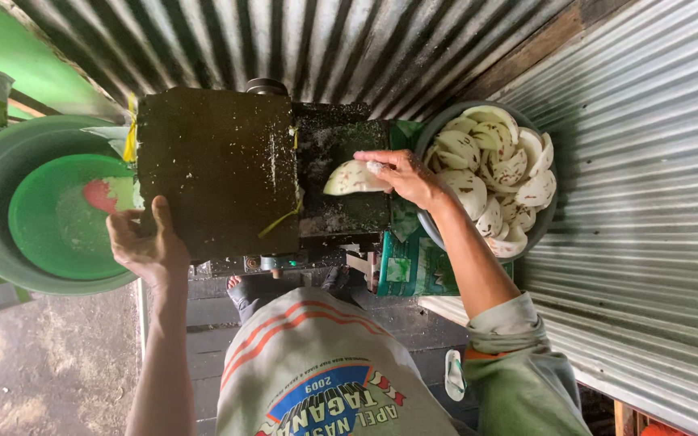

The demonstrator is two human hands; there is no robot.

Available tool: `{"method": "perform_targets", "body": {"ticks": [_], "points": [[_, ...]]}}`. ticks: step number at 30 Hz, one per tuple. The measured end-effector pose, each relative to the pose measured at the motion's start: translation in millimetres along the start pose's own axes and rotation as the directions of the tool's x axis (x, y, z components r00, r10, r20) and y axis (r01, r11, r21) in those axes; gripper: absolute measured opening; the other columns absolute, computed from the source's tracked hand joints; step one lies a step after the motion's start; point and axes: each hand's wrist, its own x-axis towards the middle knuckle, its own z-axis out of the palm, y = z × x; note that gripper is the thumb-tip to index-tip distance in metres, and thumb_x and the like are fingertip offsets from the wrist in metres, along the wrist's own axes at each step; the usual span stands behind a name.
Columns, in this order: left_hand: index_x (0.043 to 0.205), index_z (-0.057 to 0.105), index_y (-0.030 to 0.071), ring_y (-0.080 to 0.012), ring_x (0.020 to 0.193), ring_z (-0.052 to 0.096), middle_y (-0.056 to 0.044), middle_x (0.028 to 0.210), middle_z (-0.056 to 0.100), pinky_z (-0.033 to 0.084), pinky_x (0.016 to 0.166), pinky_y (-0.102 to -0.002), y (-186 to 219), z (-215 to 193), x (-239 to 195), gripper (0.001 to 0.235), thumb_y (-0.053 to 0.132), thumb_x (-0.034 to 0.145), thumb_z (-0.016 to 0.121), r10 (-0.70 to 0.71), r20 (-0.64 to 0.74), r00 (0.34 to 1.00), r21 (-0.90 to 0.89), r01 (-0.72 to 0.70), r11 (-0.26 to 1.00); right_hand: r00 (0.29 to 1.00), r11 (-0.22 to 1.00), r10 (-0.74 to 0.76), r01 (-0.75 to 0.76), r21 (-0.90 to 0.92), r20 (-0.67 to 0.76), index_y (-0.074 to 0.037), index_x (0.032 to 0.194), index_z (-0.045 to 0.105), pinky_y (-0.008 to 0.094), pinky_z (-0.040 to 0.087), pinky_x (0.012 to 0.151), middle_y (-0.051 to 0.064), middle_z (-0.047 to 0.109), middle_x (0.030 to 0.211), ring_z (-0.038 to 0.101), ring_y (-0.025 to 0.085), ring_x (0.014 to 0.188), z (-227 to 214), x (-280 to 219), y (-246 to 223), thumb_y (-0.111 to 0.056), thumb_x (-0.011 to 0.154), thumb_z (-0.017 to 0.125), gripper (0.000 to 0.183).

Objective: The person grates coconut pieces using a manual grater. They pick up coconut pieces from a bowl and rub them against the grater surface, collecting the grated material in a green basin below.

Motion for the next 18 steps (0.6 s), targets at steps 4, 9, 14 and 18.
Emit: {"method": "perform_targets", "body": {"ticks": [4,9,14,18], "points": [[0.092,0.050,0.012,-0.0109,0.069,0.038,0.004,0.078,0.040,0.037,0.066,-0.034,3,0,-2,0.058,0.062,0.103,0.076,0.003,0.004,1.000,-0.049,-0.003,0.999,0.999,0.994,0.012,-0.007,-0.110,0.042,-0.012,0.151,0.049,0.044,0.047,0.112,0.015,0.055,0.148,0.057,0.027,0.132,15,-4,3,-0.014,0.096,0.066,0.058],[0.091,0.051,0.011,-0.0119,0.069,0.040,0.004,0.077,0.040,0.041,0.071,-0.034,4,-2,1,0.059,0.063,0.103,0.076,0.021,0.011,1.000,-0.031,-0.021,0.999,1.000,0.903,0.001,0.007,-0.429,0.018,-0.014,0.147,0.056,0.038,0.051,0.109,0.016,0.059,0.122,0.063,0.028,0.112,49,-4,-14,-0.018,0.092,0.074,0.058],[0.092,0.053,0.010,-0.0128,0.070,0.039,0.003,0.078,0.040,0.037,0.068,-0.035,5,-4,1,0.059,0.063,0.102,0.078,-0.004,0.017,1.000,-0.003,0.004,1.000,0.990,0.813,-0.128,0.075,-0.577,-0.051,-0.009,0.146,0.056,0.039,0.053,0.094,0.017,0.055,0.113,0.059,0.029,0.103,71,5,-24,-0.017,0.087,0.079,0.064],[0.093,0.053,0.009,-0.0132,0.069,0.038,0.003,0.079,0.040,0.035,0.067,-0.036,6,-4,0,0.058,0.061,0.102,0.077,-0.002,0.011,1.000,0.014,0.002,1.000,0.953,0.719,-0.297,0.179,-0.672,-0.065,-0.003,0.130,0.064,0.043,0.052,0.094,0.019,0.054,0.115,0.057,0.031,0.107,75,10,-20,-0.015,0.083,0.081,0.052]]}}
